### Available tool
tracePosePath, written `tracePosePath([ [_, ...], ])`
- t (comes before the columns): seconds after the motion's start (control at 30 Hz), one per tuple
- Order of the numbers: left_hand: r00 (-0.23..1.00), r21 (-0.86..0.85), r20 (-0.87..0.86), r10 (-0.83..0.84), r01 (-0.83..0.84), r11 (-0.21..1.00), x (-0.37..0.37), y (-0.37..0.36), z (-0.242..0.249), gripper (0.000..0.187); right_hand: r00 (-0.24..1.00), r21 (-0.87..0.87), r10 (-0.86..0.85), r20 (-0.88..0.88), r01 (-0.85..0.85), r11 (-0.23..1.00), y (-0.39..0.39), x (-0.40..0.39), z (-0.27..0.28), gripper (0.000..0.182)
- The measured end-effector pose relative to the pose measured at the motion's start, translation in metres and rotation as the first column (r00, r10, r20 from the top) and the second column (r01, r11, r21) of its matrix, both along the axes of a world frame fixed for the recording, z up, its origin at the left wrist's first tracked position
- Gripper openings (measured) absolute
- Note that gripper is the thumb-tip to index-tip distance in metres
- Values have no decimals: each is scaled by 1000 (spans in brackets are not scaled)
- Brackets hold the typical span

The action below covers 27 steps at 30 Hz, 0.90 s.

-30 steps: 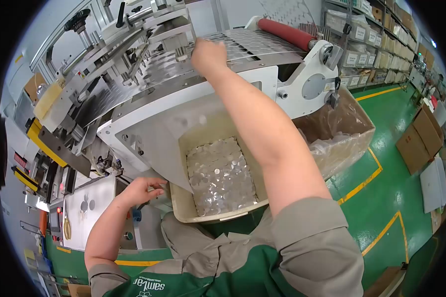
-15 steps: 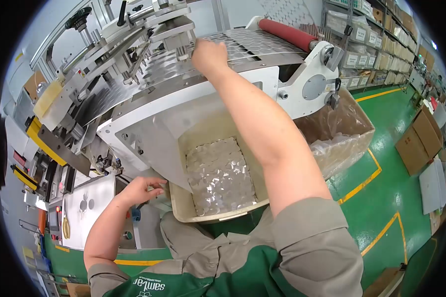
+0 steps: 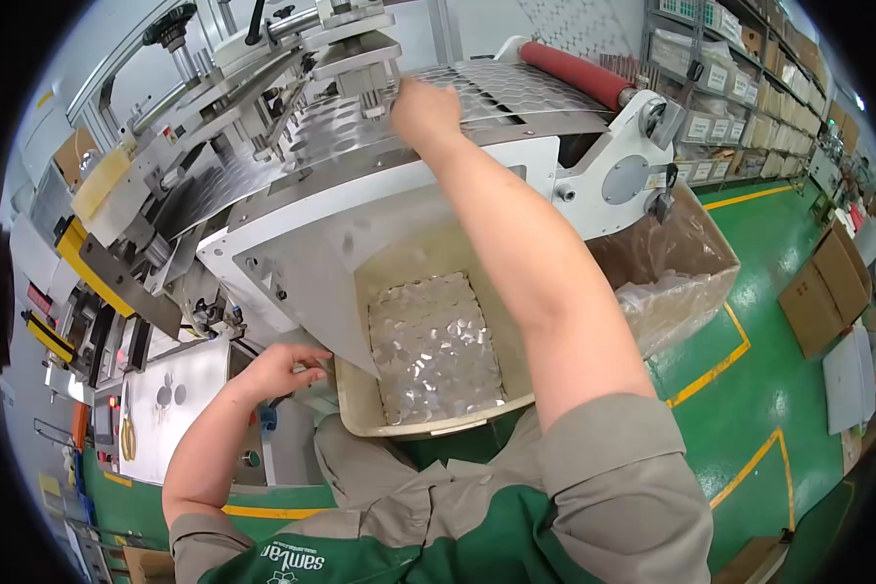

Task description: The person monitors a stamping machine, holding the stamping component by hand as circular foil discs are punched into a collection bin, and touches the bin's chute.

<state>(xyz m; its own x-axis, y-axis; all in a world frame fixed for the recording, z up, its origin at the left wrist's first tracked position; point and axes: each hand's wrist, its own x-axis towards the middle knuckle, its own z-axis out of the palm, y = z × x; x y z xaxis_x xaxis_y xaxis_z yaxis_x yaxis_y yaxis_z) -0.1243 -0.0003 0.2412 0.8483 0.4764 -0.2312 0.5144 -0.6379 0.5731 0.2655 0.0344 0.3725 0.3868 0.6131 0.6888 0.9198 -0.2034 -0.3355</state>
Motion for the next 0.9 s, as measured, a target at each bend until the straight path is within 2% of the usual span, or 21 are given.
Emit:
tracePosePath([
  [0.03, 1000, 1, 2, -1, 1, 1000, 0, 0, 1, 36, 1000, 45, -2, -1, 2, 999, -4, -2, 2, 27],
  [0.07, 1000, 3, 4, -4, 4, 1000, 1, -1, 2, 36, 1000, 21, 1, -13, 0, 1000, -6, -2, 4, 25],
  [0.17, 1000, 20, 5, -29, 29, 999, 2, 0, 0, 37, 997, -202, 37, 62, -24, 979, 1, 8, -6, 23],
  [0.23, 1000, 20, 0, -19, 19, 1000, 2, 0, 1, 37, 997, -8, -18, 77, 19, 1000, 0, 2, -3, 23],
  [0.3, 1000, 23, 12, -16, 16, 1000, 1, -1, 0, 37, 999, 20, -10, 45, 9, 1000, -1, 1, 1, 22],
  [0.33, 999, 30, 27, -25, 24, 999, 1, -1, 0, 37, 996, 45, -32, 86, 28, 999, -6, -2, 0, 22],
  [0.37, 1000, 31, -3, -13, 13, 999, 2, -2, 3, 37, 1000, -66, -15, -3, 15, 998, -10, -3, 2, 22],
  [0.43, 1000, 23, -7, -12, 12, 1000, 3, -1, 1, 37, 998, -80, 15, 64, -10, 997, -4, 3, -2, 22],
  [0.53, 999, 3, 29, -13, 13, 1000, 2, -1, -1, 36, 998, 58, -17, 65, 13, 998, -3, 1, -1, 23],
  [0.57, 1000, 13, 7, -7, 7, 1000, 3, -2, 1, 36, 1000, 34, -17, 23, 16, 999, -5, -1, 1, 23],
  [0.67, 1000, 11, 2, -6, 6, 1000, 3, -1, -1, 37, 998, -134, 19, 55, -11, 991, 0, 6, -6, 25],
  [0.77, 1000, 19, -5, -2, 2, 1000, 4, -4, 3, 36, 995, 73, -27, 91, 20, 997, 2, 4, -3, 24],
  [0.83, 1000, 26, 4, -17, 17, 1000, 3, -1, 0, 35, 999, 54, 2, 55, -5, 999, -4, 2, -2, 24],
  [0.87, 1000, 27, -3, -12, 12, 1000, 4, -1, 1, 35, 999, -83, 26, 25, -24, 996, -7, 2, 0, 24],
  [0.9, 999, 12, 34, -18, 18, 1000, 4, -1, -2, 35, 997, -197, 4, 72, 11, 980, -5, 0, 0, 24],
])
